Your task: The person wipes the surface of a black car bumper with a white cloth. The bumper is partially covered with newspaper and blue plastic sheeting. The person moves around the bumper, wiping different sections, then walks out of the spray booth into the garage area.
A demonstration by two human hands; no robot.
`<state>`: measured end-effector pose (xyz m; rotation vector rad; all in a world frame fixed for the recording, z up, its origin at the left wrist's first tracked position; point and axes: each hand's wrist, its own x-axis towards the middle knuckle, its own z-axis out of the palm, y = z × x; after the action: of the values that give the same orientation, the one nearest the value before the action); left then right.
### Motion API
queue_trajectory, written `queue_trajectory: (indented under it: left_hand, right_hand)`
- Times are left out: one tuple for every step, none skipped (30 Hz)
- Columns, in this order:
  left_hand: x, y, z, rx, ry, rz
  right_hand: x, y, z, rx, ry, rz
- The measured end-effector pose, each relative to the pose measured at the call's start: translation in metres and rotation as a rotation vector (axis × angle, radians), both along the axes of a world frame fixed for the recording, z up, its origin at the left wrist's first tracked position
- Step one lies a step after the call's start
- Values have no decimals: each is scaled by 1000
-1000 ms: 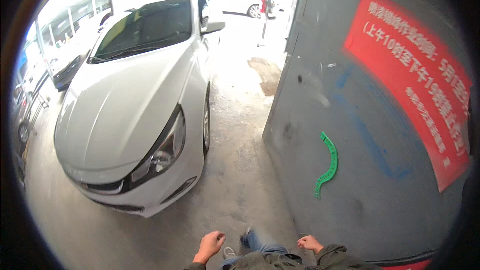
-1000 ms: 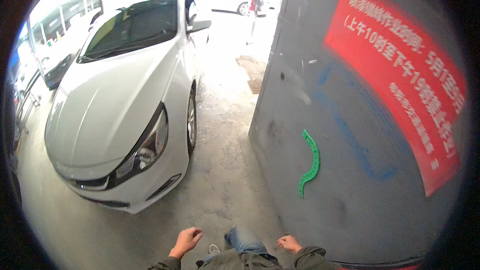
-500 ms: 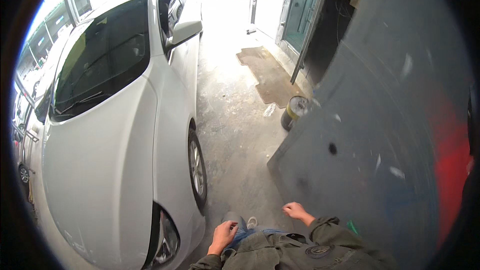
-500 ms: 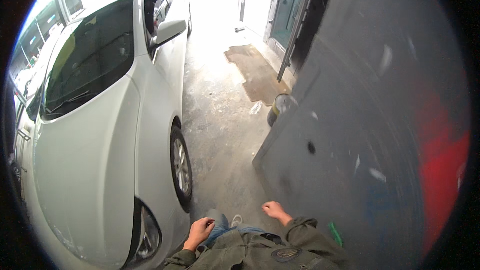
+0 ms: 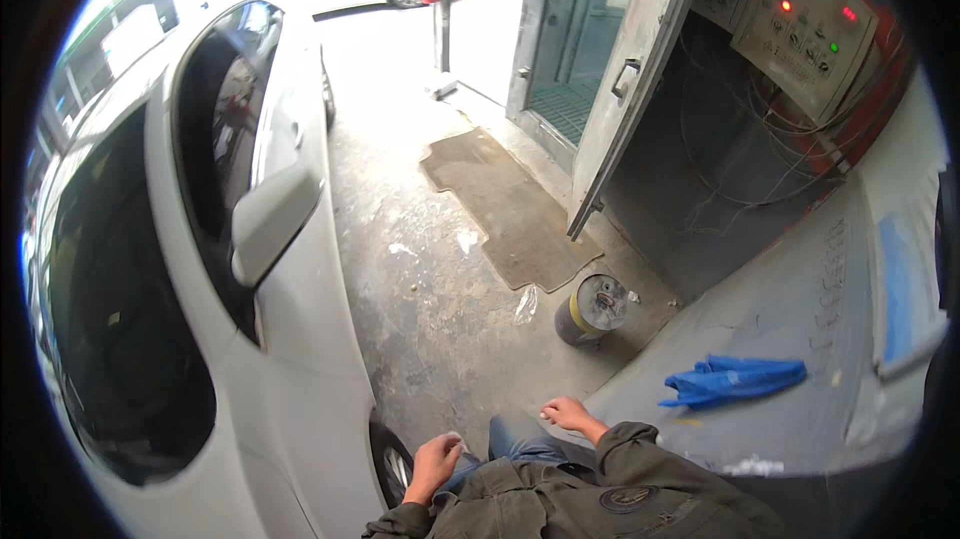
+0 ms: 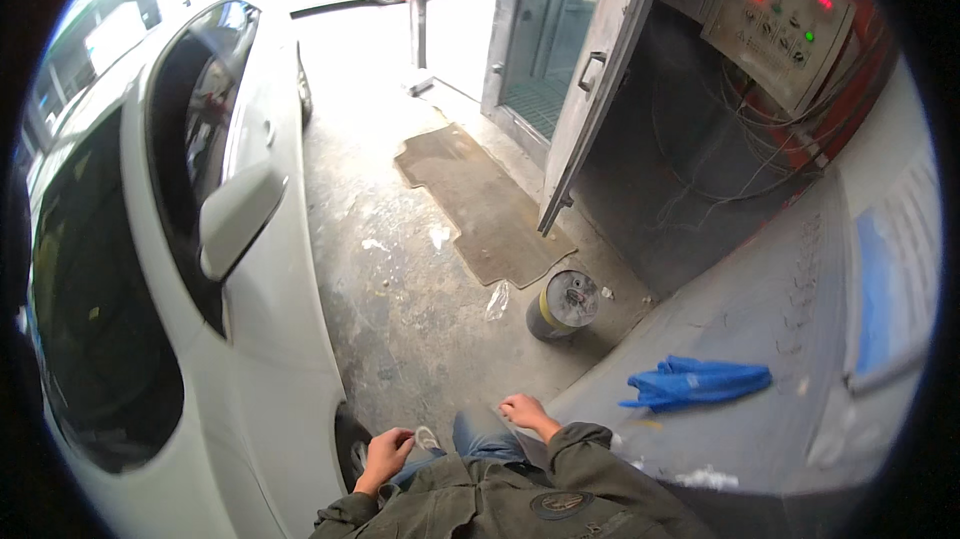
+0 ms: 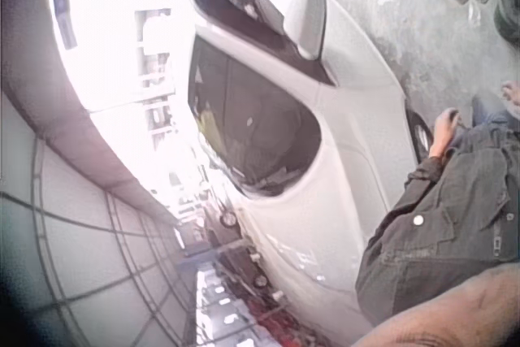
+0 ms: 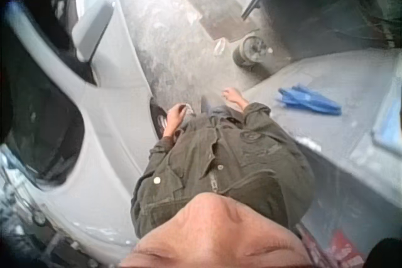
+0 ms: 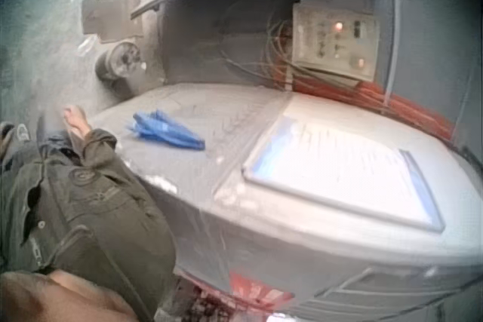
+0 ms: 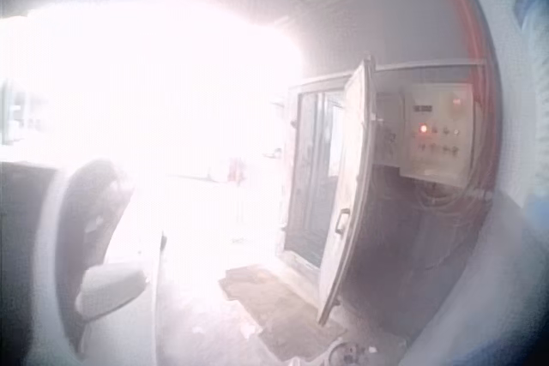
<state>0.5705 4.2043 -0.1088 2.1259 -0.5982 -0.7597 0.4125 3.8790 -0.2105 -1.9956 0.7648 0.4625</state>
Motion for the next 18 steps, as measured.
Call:
queue_trajectory:
  left_hand:
    - [34,-26,11,-23,45,-53]
    - [70,-53,18,-47,88,-104]
    - [106,-78,19,-7,113,-149]
    - [142,-100,8,-22,121,-125]
    - [177,-123,-7,-36,131,-91]
    - [210,-144,-19,-51,140,-55]
    - [245,-168,-29,-3,102,-41]
    - [280,-186,-37,18,84,2]
    - [313,-203,-52,24,58,39]
    - [342,-221,-65,32,28,74]
    - [369,-238,-89,87,43,112]
    - [400,-245,-107,156,60,143]
    - [424,-267,-105,225,61,161]
    - [446,-294,-96,211,127,172]
    - [472,-313,-95,159,160,160]
    - [497,-338,-96,96,186,164]
    - [522,-369,-87,95,217,196]
    - [547,-399,-78,94,245,238]
  right_hand:
    - [15,-23,0,0,16,-48]
    - [30,-48,-8,6,48,-103]
    - [43,-72,-19,12,81,-153]
    - [60,-96,-31,18,116,-199]
    - [80,-121,-43,83,149,-283]
    - [101,-146,-56,147,182,-364]
    - [128,-179,-67,206,208,-445]
    - [159,-205,-70,175,208,-461]
    - [190,-233,-72,143,207,-476]
    - [225,-261,-69,114,202,-491]
    - [251,-290,-76,95,165,-503]
    - [287,-321,-75,64,170,-451]
    - [315,-350,-70,29,190,-400]
    - [345,-382,-65,-12,205,-334]
    - [378,-405,-61,-57,186,-283]
    - [416,-433,-52,-11,115,-288]
    - [456,-458,-37,31,47,-294]
    - [499,-483,-20,78,-25,-287]
